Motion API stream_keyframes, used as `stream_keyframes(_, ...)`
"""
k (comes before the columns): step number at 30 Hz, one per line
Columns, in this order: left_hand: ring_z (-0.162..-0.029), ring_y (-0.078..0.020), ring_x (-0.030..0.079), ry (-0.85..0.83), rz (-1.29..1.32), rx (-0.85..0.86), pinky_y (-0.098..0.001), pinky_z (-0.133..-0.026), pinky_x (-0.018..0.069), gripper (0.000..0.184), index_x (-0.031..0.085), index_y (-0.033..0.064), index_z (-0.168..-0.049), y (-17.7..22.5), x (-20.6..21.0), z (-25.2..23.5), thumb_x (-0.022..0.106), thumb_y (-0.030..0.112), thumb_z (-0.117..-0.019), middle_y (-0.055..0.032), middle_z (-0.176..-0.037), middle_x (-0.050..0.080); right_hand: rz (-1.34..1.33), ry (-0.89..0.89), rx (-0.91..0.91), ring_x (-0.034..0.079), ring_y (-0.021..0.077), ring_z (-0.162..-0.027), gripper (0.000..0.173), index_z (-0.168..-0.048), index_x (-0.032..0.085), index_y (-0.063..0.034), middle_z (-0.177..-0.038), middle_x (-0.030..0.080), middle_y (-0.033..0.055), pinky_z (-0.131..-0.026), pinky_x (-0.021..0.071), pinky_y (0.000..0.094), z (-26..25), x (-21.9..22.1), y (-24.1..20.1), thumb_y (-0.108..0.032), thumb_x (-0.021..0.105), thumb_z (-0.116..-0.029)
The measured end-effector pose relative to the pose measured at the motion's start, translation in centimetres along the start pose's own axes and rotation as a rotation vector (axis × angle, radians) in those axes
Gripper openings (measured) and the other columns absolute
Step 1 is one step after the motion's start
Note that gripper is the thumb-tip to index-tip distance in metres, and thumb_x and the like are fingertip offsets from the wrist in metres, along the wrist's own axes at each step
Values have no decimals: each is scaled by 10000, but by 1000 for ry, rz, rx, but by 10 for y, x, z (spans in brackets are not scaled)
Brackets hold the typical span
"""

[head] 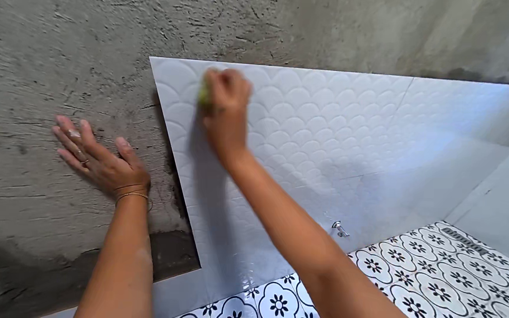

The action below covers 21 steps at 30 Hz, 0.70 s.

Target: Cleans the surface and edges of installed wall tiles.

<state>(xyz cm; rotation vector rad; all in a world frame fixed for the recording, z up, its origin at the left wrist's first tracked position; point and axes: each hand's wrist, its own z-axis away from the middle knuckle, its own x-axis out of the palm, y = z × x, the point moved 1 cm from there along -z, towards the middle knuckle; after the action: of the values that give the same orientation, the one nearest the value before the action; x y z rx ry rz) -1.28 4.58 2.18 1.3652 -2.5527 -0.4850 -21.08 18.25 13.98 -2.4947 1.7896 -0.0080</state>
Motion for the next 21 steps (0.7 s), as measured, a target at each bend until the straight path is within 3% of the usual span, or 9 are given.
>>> stream_keyframes(3, -1556, -357, 224, 52, -1, 13, -574, -1251, 119, 666, 388, 96, -1559, 3, 1, -2, 353, 529, -1055, -192, -1656, 296, -176, -296, -175, 631, 330, -1105, 294, -1162, 747, -28, -1113, 682, 186, -935, 547, 400, 63, 26, -48, -29, 723, -868)
stream_keyframes(6, -1561, -360, 207, 21, 2, -5, -569, -1256, 105, 674, 370, 81, -1563, 12, -4, -2, 321, 525, -1057, -194, -1662, 279, -323, -505, -157, 631, 321, -1142, 428, -1265, 699, -9, -1175, 666, 196, -963, 553, 395, 104, -5, -45, 13, 758, -842)
stream_keyframes(10, -1562, -352, 209, 26, -7, 12, -555, -1260, 98, 671, 368, 60, -1563, 14, -5, 0, 316, 510, -1069, -205, -1661, 274, -56, -207, -17, 655, 353, -1141, 398, -1280, 683, 26, -1208, 670, 252, -974, 550, 433, 96, -84, 42, -10, 683, -884)
stream_keyframes(13, -1553, -360, 234, 49, -16, 22, -556, -1254, 109, 639, 383, 55, -1554, 17, -6, 0, 330, 474, -1074, -210, -1648, 303, 211, -22, 339, 577, 365, -1249, 405, -1342, 604, 45, -1321, 590, 279, -1064, 471, 463, 75, -136, 127, -149, 580, -988)
stream_keyframes(15, -1550, -357, 244, 59, -19, 17, -557, -1250, 112, 621, 399, 63, -1542, 18, -5, 0, 332, 466, -1075, -200, -1643, 320, 265, 87, 522, 543, 367, -1266, 424, -1364, 590, 33, -1347, 557, 277, -1088, 431, 461, 64, -142, 165, -204, 555, -1014)
stream_keyframes(17, -1550, -351, 247, 66, -12, 17, -559, -1249, 113, 617, 405, 68, -1538, 19, -4, 0, 335, 468, -1073, -189, -1643, 327, 272, 53, 526, 518, 412, -1288, 406, -1353, 590, 47, -1352, 543, 306, -1110, 404, 492, 57, -128, 161, -145, 549, -997)
stream_keyframes(21, -1553, -363, 232, 38, 17, 12, -580, -1250, 98, 644, 388, 53, -1550, 18, -6, -2, 332, 476, -1068, -205, -1647, 309, 181, -126, 108, 577, 454, -1205, 369, -1243, 687, 29, -1219, 631, 302, -1062, 453, 531, 65, -61, 75, -32, 656, -881)
